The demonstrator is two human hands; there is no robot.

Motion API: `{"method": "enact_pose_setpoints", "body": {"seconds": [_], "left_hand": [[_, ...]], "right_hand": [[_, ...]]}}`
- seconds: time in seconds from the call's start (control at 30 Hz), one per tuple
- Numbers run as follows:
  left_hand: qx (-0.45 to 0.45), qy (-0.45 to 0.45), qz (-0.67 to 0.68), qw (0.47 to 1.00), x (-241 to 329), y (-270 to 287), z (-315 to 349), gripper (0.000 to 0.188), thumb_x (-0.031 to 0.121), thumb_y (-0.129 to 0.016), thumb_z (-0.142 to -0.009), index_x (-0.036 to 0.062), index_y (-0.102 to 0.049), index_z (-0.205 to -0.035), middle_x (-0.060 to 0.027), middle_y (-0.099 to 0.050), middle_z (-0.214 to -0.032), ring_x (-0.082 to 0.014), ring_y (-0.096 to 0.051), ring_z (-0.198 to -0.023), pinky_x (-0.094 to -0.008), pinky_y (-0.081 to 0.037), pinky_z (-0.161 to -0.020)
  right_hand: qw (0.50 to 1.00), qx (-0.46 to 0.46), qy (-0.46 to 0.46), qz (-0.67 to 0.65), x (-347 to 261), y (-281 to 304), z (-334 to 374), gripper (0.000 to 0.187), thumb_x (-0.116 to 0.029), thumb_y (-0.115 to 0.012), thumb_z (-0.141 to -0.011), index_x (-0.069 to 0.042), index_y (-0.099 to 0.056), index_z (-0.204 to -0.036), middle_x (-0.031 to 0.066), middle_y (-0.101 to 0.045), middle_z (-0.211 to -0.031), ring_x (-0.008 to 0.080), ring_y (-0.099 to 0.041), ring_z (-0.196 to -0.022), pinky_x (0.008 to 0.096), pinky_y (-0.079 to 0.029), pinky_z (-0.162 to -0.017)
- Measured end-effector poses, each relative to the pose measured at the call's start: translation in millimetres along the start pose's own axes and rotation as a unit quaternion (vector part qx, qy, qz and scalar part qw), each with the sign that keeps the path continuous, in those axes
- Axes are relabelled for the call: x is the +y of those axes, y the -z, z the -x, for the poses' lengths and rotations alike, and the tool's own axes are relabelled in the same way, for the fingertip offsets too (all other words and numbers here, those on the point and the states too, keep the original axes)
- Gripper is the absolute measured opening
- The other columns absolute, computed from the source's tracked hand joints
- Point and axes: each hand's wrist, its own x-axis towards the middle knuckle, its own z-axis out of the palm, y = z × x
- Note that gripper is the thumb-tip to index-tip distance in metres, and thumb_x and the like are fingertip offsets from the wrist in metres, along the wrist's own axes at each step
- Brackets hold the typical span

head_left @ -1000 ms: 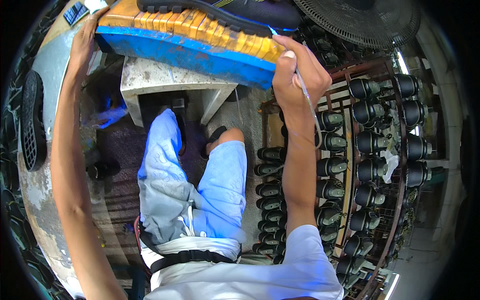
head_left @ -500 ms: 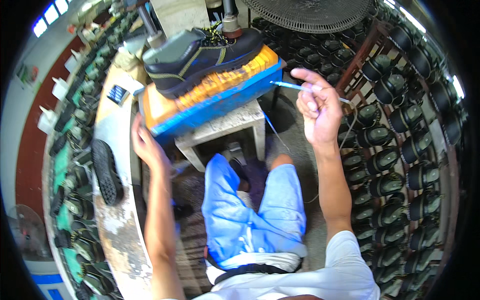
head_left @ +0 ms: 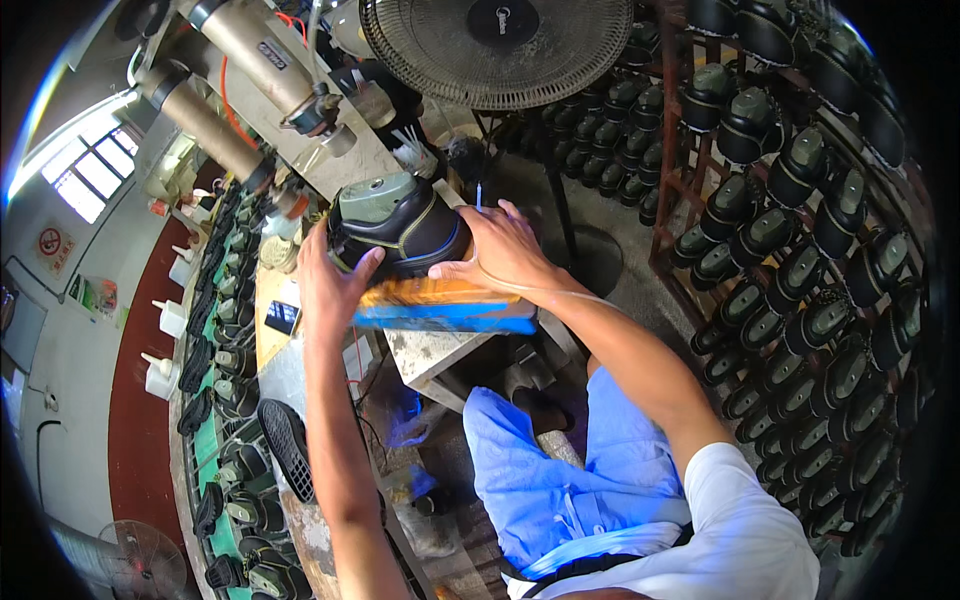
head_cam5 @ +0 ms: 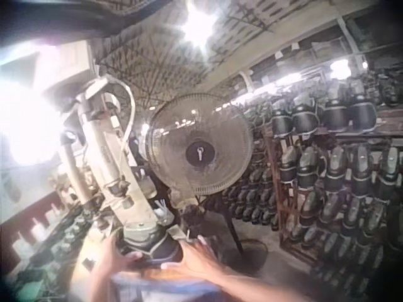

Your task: The person marks a line around the perimeter of a shoe upper near the sole using a marking tool, places the marked shoe onto a storage rack, and repeats the process with additional shoes.

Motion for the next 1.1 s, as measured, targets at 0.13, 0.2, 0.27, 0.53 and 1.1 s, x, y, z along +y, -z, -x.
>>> {"method": "enact_pose_setpoints", "body": {"seconds": [0.13, 0.2, 0.27, 0.53, 1.1], "left_hand": [[-0.247, 0.131, 0.253, 0.926, -3, 3, -64, 0.098, 0.029, -0.101, -0.062, -0.0086, -0.055, -0.140, -0.0226, -0.071, -0.127, -0.0275, -0.070, -0.115, -0.0363, -0.053, -0.102], [-0.210, 0.156, 0.337, 0.905, 13, -1, -54, 0.088, 0.021, -0.101, -0.062, -0.0091, -0.060, -0.134, -0.0190, -0.073, -0.122, -0.0271, -0.070, -0.111, -0.0370, -0.054, -0.100], [-0.119, 0.139, 0.348, 0.920, 18, -7, -35, 0.083, 0.014, -0.100, -0.061, -0.0049, -0.062, -0.132, -0.0191, -0.069, -0.127, -0.0297, -0.067, -0.116, -0.0391, -0.052, -0.103], [0.158, -0.138, 0.106, 0.972, 128, 42, -36, 0.087, 0.015, -0.101, -0.058, 0.0079, -0.065, -0.136, -0.0139, -0.064, -0.132, -0.0341, -0.058, -0.127, -0.0437, -0.043, -0.114], [-0.317, -0.257, 0.206, 0.889, 193, -121, -37, 0.037, 0.017, -0.079, -0.088, 0.0075, -0.073, -0.123, -0.0133, -0.075, -0.119, -0.0350, -0.071, -0.106, -0.0419, -0.056, -0.096]], "right_hand": [[0.997, -0.011, -0.004, -0.072, 21, 1, -32, 0.097, -0.072, -0.085, -0.067, 0.000, -0.064, -0.127, 0.0257, -0.071, -0.117, 0.0439, -0.064, -0.118, 0.0489, -0.047, -0.106], [0.989, -0.073, -0.013, -0.129, 40, 0, -46, 0.093, -0.071, -0.087, -0.065, -0.003, -0.067, -0.126, 0.0246, -0.072, -0.116, 0.0440, -0.065, -0.115, 0.0507, -0.050, -0.102], [0.994, -0.072, 0.005, -0.086, 47, -11, -51, 0.095, -0.073, -0.085, -0.065, -0.004, -0.067, -0.127, 0.0251, -0.072, -0.117, 0.0440, -0.066, -0.114, 0.0506, -0.048, -0.104], [0.950, 0.018, -0.036, -0.310, 34, 14, -15, 0.066, -0.055, -0.076, -0.088, -0.009, -0.064, -0.134, 0.0185, -0.070, -0.124, 0.0309, -0.066, -0.116, 0.0476, -0.048, -0.103], [0.601, 0.175, -0.350, -0.697, 231, -6, 237, 0.067, -0.031, -0.072, -0.098, 0.006, -0.042, -0.145, 0.0188, -0.059, -0.131, 0.0332, -0.069, -0.111, 0.0494, -0.059, -0.104]]}}
